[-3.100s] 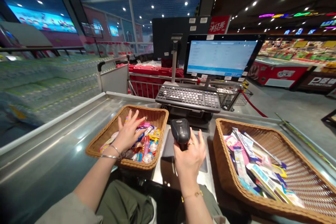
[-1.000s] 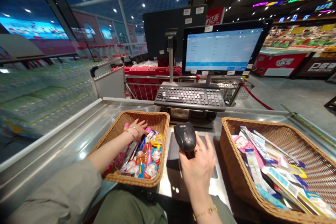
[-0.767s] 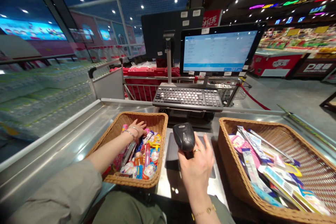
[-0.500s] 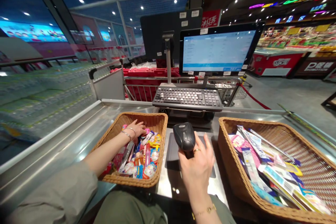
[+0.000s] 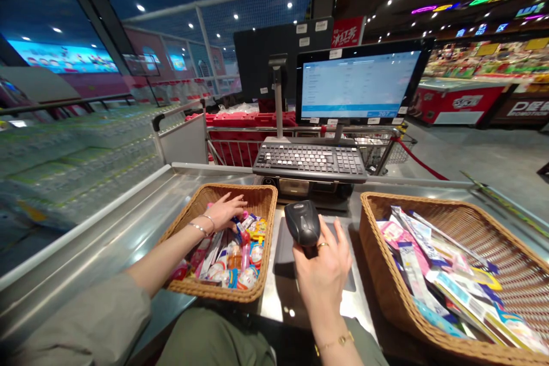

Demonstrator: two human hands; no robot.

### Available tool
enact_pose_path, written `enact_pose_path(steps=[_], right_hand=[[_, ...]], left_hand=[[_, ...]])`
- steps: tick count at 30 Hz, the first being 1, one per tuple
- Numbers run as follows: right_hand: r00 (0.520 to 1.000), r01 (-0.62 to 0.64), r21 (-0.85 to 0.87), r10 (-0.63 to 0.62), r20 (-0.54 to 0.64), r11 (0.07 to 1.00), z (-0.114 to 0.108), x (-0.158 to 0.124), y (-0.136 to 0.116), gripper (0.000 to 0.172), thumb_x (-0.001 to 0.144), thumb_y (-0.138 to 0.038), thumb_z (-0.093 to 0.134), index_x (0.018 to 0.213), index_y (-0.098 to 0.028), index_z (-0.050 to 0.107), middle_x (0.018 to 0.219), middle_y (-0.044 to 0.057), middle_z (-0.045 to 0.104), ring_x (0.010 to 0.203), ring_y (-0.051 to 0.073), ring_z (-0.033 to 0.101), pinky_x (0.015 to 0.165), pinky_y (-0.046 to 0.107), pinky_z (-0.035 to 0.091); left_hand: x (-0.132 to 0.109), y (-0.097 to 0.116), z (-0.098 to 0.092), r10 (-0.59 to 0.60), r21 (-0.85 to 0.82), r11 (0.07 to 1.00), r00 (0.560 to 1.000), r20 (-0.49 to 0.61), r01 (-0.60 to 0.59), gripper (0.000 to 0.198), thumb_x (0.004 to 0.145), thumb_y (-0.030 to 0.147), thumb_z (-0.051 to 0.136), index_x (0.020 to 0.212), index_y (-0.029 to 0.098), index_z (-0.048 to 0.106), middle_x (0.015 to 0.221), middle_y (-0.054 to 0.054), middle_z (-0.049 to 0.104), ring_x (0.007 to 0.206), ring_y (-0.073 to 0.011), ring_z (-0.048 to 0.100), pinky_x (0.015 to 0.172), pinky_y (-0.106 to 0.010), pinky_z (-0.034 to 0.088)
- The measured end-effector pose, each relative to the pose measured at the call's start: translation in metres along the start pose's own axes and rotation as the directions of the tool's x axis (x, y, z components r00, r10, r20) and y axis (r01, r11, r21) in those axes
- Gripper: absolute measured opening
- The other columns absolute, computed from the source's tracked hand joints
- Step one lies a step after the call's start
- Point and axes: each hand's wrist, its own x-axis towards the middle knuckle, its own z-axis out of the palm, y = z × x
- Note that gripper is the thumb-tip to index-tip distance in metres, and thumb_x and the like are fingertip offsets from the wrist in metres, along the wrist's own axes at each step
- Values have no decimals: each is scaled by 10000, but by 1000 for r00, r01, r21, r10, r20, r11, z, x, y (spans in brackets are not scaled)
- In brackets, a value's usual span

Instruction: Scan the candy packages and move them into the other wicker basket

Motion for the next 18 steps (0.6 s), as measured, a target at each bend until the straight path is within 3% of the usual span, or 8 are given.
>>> enact_pose_path(steps=[10,14,18], right_hand=[[1000,22,-18,-22,0,1000,0,0,2,284,817,-403,603,965,-178,693,1136,115,705,1286,336,492,1010,536,410],[996,87,-37,-87,9,996,1,0,7,290,784,-410,645,954,-181,700,1108,109,716,1265,346,509,985,526,432],[1000,29,-23,-29,1,999,0,-1,6,276,809,-396,614,965,-184,696,1120,109,711,1284,332,493,1009,521,409]], left_hand=[[-10,13,-1,31,108,994,977,-211,-8,226,886,314,608,1096,230,623,1475,-75,508,1475,-235,257,1217,-545,13],[-7,21,9,14,104,995,982,-187,6,280,877,364,620,1120,226,626,1453,-101,528,1466,-267,279,1206,-583,1],[-8,20,19,-26,84,996,987,-161,39,342,869,420,625,1155,232,633,1416,-105,566,1436,-286,341,1196,-608,29]])
